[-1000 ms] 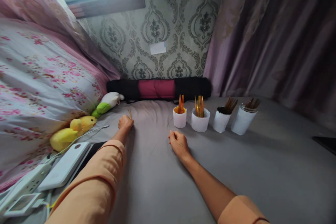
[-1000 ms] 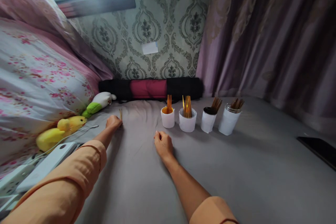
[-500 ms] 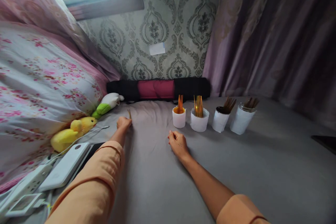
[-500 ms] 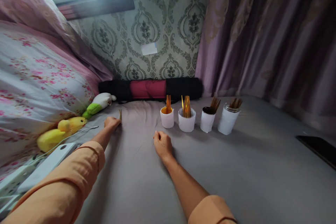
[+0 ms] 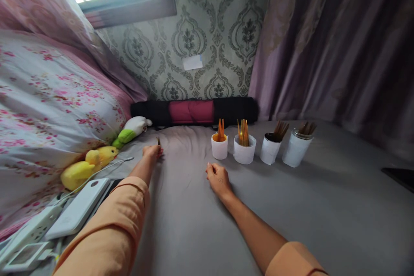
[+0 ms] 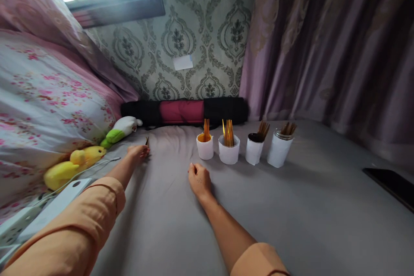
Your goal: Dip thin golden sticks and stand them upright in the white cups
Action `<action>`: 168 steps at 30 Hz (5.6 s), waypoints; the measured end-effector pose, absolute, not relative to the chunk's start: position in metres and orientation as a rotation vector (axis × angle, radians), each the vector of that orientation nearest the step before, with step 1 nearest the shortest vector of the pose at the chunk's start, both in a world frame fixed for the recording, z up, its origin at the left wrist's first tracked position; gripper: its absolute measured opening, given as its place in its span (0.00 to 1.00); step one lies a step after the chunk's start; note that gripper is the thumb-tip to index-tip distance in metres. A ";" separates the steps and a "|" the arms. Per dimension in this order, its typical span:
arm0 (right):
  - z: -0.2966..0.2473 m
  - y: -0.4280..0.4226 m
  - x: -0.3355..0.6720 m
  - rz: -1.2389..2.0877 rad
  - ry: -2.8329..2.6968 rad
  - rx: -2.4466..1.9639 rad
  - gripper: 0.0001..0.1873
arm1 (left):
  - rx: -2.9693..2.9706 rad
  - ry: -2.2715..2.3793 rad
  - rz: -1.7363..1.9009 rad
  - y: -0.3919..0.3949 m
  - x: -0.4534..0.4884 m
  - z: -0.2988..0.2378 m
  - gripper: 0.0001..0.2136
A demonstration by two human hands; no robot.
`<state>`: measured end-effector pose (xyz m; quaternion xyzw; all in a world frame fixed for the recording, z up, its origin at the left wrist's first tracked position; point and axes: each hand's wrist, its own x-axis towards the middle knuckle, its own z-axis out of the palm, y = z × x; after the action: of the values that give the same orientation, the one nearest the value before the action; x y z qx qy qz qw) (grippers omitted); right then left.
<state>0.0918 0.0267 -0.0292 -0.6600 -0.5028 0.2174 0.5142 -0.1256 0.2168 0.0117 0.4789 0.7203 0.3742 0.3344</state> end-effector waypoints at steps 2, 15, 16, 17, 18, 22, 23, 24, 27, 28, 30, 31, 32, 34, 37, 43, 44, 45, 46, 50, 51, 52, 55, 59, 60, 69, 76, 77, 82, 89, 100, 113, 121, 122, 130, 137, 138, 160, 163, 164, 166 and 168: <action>-0.028 0.026 0.092 0.522 -1.209 -1.587 0.21 | 1.119 1.804 1.009 0.214 -0.119 0.013 0.04; -0.030 0.027 0.093 0.520 -1.213 -1.577 0.20 | 0.768 1.252 1.170 0.170 -0.100 0.009 0.07; -0.031 0.027 0.093 0.521 -1.213 -1.573 0.20 | 0.757 1.215 1.174 0.166 -0.098 0.007 0.07; -0.031 0.027 0.093 0.524 -1.214 -1.568 0.20 | 0.748 1.176 1.179 0.161 -0.096 0.006 0.07; -0.031 0.027 0.093 0.527 -1.213 -1.564 0.20 | 0.739 1.139 1.183 0.156 -0.094 0.005 0.07; -0.032 0.027 0.093 0.546 -1.207 -1.558 0.20 | 0.713 1.001 1.196 0.134 -0.085 0.003 0.07; -0.032 0.027 0.093 0.554 -1.205 -1.555 0.20 | 0.706 0.976 1.201 0.129 -0.082 0.002 0.07; -0.032 0.028 0.094 0.563 -1.204 -1.547 0.20 | 0.699 0.953 1.206 0.124 -0.079 0.002 0.07; -0.033 0.028 0.094 0.587 -1.207 -1.513 0.21 | 0.660 0.865 1.215 0.108 -0.071 0.002 0.07; -0.033 0.028 0.094 0.591 -1.207 -1.502 0.21 | 0.642 0.831 1.214 0.104 -0.069 0.001 0.07; -0.033 0.027 0.094 0.598 -1.206 -1.486 0.22 | 0.616 0.786 1.210 0.095 -0.064 0.001 0.08; -0.033 0.027 0.094 0.600 -1.204 -1.481 0.22 | 0.609 0.779 1.204 0.091 -0.062 0.001 0.08; -0.033 0.027 0.095 0.603 -1.200 -1.477 0.22 | 0.604 0.773 1.193 0.087 -0.060 0.000 0.08; -0.033 0.027 0.095 0.616 -1.189 -1.471 0.22 | 0.601 0.763 1.166 0.079 -0.056 0.000 0.08; -0.030 0.026 0.095 0.667 -1.167 -1.456 0.23 | 0.617 0.746 1.134 0.066 -0.051 0.000 0.08; -0.025 0.023 0.095 0.789 -1.132 -1.405 0.22 | 0.738 0.745 1.109 0.042 -0.041 -0.001 0.11; -0.024 0.022 0.096 0.804 -1.129 -1.394 0.22 | 0.757 0.753 1.104 0.038 -0.040 -0.002 0.11; -0.023 0.022 0.096 0.817 -1.128 -1.385 0.22 | 0.778 0.759 1.098 0.035 -0.040 -0.003 0.12; -0.023 0.021 0.096 0.828 -1.129 -1.375 0.22 | 0.801 0.761 1.092 0.032 -0.039 -0.005 0.13; -0.022 0.020 0.099 0.881 -1.135 -1.354 0.22 | 0.903 0.779 1.069 0.019 -0.037 -0.009 0.15; -0.021 0.020 0.099 0.901 -1.139 -1.346 0.22 | 0.927 0.793 1.061 0.017 -0.037 -0.010 0.15; -0.020 0.020 0.100 0.924 -1.144 -1.337 0.22 | 0.952 0.812 1.055 0.014 -0.037 -0.010 0.16; -0.016 0.019 0.101 1.000 -1.153 -1.302 0.21 | 1.051 0.871 1.040 0.009 -0.036 -0.008 0.17; -0.010 0.017 0.103 1.094 -1.141 -1.264 0.20 | 1.235 0.948 1.028 0.004 -0.035 -0.003 0.17; -0.009 0.017 0.104 1.114 -1.134 -1.253 0.20 | 1.281 0.962 1.022 0.003 -0.035 -0.002 0.16; 0.003 0.015 0.109 1.225 -1.153 -1.171 0.19 | 1.577 1.004 0.999 -0.004 -0.031 -0.002 0.14; 0.015 0.014 0.110 1.238 -1.138 -1.179 0.20 | 1.764 1.015 1.013 -0.007 -0.031 -0.006 0.14; 0.017 0.013 0.110 1.240 -1.143 -1.172 0.20 | 1.793 1.014 1.010 -0.008 -0.030 -0.006 0.14; 0.022 0.014 0.111 1.252 -1.161 -1.150 0.20 | 1.893 1.011 0.991 -0.010 -0.029 -0.004 0.14; 0.025 0.014 0.112 1.262 -1.200 -1.110 0.20 | 1.984 0.970 0.961 -0.012 -0.029 -0.002 0.13; 0.023 0.016 0.112 1.238 -1.229 -1.120 0.19 | 2.063 0.973 0.887 -0.011 -0.031 -0.003 0.15; 0.023 0.017 0.114 1.171 -1.253 -1.143 0.16 | 1.578 0.953 0.803 -0.012 -0.029 0.007 0.13; 0.026 0.015 0.116 1.156 -1.279 -1.154 0.17 | 1.054 0.781 0.780 -0.008 -0.031 0.006 0.16; 0.026 0.015 0.116 1.156 -1.285 -1.149 0.17 | 0.992 0.752 0.777 -0.007 -0.031 0.005 0.16; 0.027 0.016 0.119 1.119 -1.297 -1.165 0.18 | 0.710 0.674 0.782 -0.003 -0.034 0.005 0.09; 0.028 0.015 0.120 1.064 -1.325 -1.189 0.19 | 0.620 0.662 0.769 0.001 -0.035 0.002 0.10; 0.028 0.015 0.119 1.057 -1.328 -1.194 0.18 | 0.611 0.655 0.771 0.001 -0.035 0.002 0.10; 0.036 0.019 0.133 0.947 -1.212 -1.232 0.18 | 0.560 0.653 0.748 0.002 -0.032 -0.003 0.07; 0.045 0.022 0.138 0.918 -1.194 -1.255 0.18 | 0.561 0.629 0.717 0.000 -0.032 -0.004 0.08; 0.048 0.023 0.139 0.905 -1.187 -1.257 0.18 | 0.560 0.626 0.710 0.000 -0.032 -0.004 0.08; 0.053 0.025 0.144 0.880 -1.168 -1.254 0.17 | 0.556 0.627 0.702 -0.001 -0.032 -0.003 0.08; 0.056 0.027 0.149 0.848 -1.151 -1.259 0.18 | 0.551 0.636 0.706 -0.002 -0.031 -0.003 0.08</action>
<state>0.1488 0.0273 0.0562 -0.5385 -0.4925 0.3627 0.5796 -0.0313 -0.0022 -0.0026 0.2618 0.3022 0.3354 0.8530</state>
